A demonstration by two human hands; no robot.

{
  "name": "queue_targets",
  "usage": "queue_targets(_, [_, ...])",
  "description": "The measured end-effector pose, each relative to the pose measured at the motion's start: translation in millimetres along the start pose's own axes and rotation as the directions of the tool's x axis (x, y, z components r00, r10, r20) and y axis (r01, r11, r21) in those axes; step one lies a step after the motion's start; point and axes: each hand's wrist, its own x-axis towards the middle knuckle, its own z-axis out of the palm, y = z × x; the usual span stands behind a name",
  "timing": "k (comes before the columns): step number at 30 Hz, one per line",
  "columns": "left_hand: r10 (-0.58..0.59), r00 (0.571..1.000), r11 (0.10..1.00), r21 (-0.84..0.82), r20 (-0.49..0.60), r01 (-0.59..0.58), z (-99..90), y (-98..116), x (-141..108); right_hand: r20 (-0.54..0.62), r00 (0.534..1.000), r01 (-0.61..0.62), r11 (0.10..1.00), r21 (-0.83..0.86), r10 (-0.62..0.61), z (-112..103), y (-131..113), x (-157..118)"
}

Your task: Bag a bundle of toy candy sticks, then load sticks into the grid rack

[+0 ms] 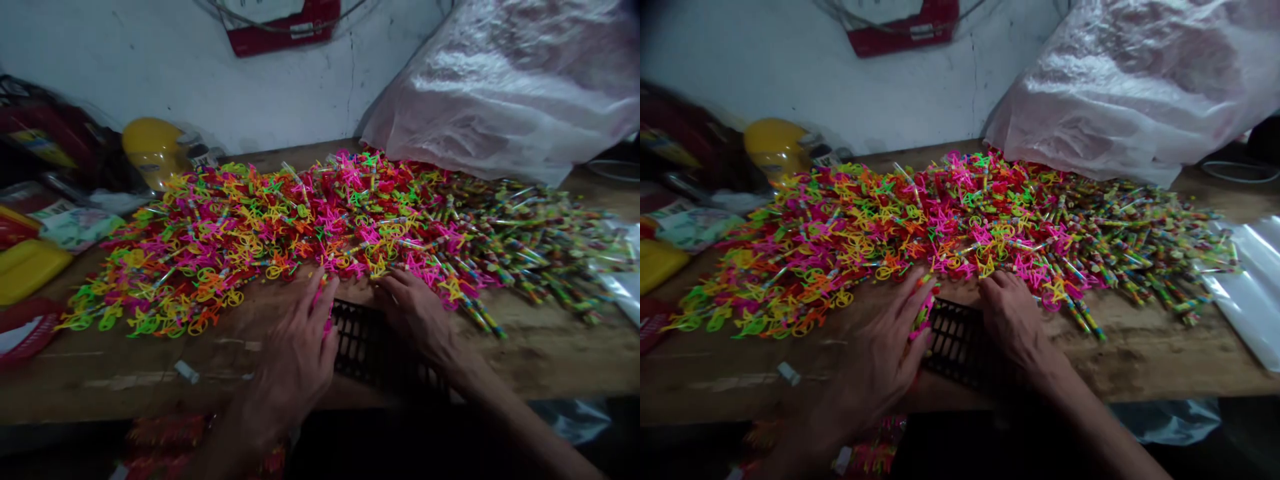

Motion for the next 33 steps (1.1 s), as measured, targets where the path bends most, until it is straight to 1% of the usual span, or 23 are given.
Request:
queue_targets(2, [0.006,1.000,1.000,0.007,-0.021,-0.006,-0.2,-4,-7,0.018,0.999,0.049,0.996,-0.080,-0.047,9,4,27])
queue_targets(5, [0.014,0.998,0.999,0.047,-0.060,-0.011,4.1,-6,-12,-0.030,0.998,0.047,0.974,-0.220,-0.055,23,0,65])
queue_targets(7, [0.014,0.998,0.997,0.072,-0.064,-0.009,7.7,-5,-12,-0.013,0.998,0.063,0.955,-0.289,-0.069,32,-1,84])
queue_targets(10, [0.019,0.998,0.997,0.077,-0.053,-0.015,7.3,-3,-12,0.090,0.986,0.162,0.930,-0.330,-0.140,37,3,100])
queue_targets(12, [0.025,0.999,0.998,0.063,-0.037,-0.023,-0.2,-3,-12,0.143,0.974,0.214,0.917,-0.337,-0.175,31,8,104])
queue_targets(13, [0.022,0.999,0.999,0.048,-0.023,-0.021,-6.2,-5,-12,0.146,0.971,0.227,0.915,-0.335,-0.188,26,10,104])
queue_targets(14, [0.018,1.000,0.999,0.029,-0.025,-0.017,-13.2,-8,-9,0.129,0.970,0.237,0.916,-0.322,-0.206,18,11,103])
queue_targets(15, [0.005,0.999,1.000,0.005,-0.043,-0.005,-20.6,-12,-5,0.088,0.970,0.244,0.924,-0.295,-0.228,10,12,99])
queue_targets(16, [-0.016,0.997,1.000,-0.018,-0.075,0.015,-27.5,-18,1,0.018,0.969,0.241,0.938,-0.250,-0.245,0,12,94])
queue_targets(17, [-0.036,0.989,0.999,-0.040,-0.145,0.030,-33.2,-25,10,-0.069,0.966,0.233,0.955,-0.185,-0.249,-9,11,88])
queue_targets(18, [-0.066,0.979,0.997,-0.057,-0.192,0.056,-37.0,-33,22,-0.158,0.960,0.216,0.971,-0.104,-0.230,-17,10,79])
queue_targets(19, [-0.056,0.976,0.998,-0.052,-0.213,0.046,-38.4,-42,36,-0.235,0.954,0.187,0.982,-0.012,-0.185,-24,9,70])
queue_targets(20, [0.008,0.982,1.000,-0.016,-0.188,-0.011,-37.5,-50,52,-0.295,0.948,0.149,0.986,0.078,-0.120,-29,8,59])
queue_targets(21, [0.132,0.987,0.991,0.025,-0.089,-0.131,-34.5,-59,68,-0.330,0.943,0.103,0.982,0.159,-0.046,-33,8,47])
queue_targets(22, [0.219,0.976,0.975,0.027,0.005,-0.219,-29.9,-66,84,-0.337,0.941,0.054,0.971,0.232,0.027,-35,8,35])
queue_targets(24, [0.335,0.933,0.939,0.032,0.134,-0.342,-18.4,-75,113,-0.293,0.943,-0.046,0.937,0.347,0.156,-34,10,10])
queue_targets(26, [0.425,0.876,0.893,0.054,0.227,-0.447,-7.5,-78,134,-0.227,0.948,-0.121,0.910,0.396,0.225,-30,16,-15])
queue_targets(27, [0.460,0.846,0.868,0.066,0.269,-0.493,-3.3,-77,142,-0.205,0.951,-0.136,0.911,0.390,0.229,-27,20,-25])
queue_targets(29, [0.511,0.790,0.819,0.087,0.339,-0.567,2.3,-74,151,-0.195,0.966,-0.107,0.949,0.296,0.170,-22,27,-42])
queue_targets(31, [0.539,0.748,0.779,0.110,0.387,-0.618,4.2,-74,156,-0.164,0.984,-0.055,0.993,0.108,0.073,-20,32,-50])
queue_targets(33, [0.556,0.722,0.746,0.136,0.410,-0.652,4.1,-77,157,-0.076,0.997,-0.029,0.995,-0.092,0.022,-22,34,-51])
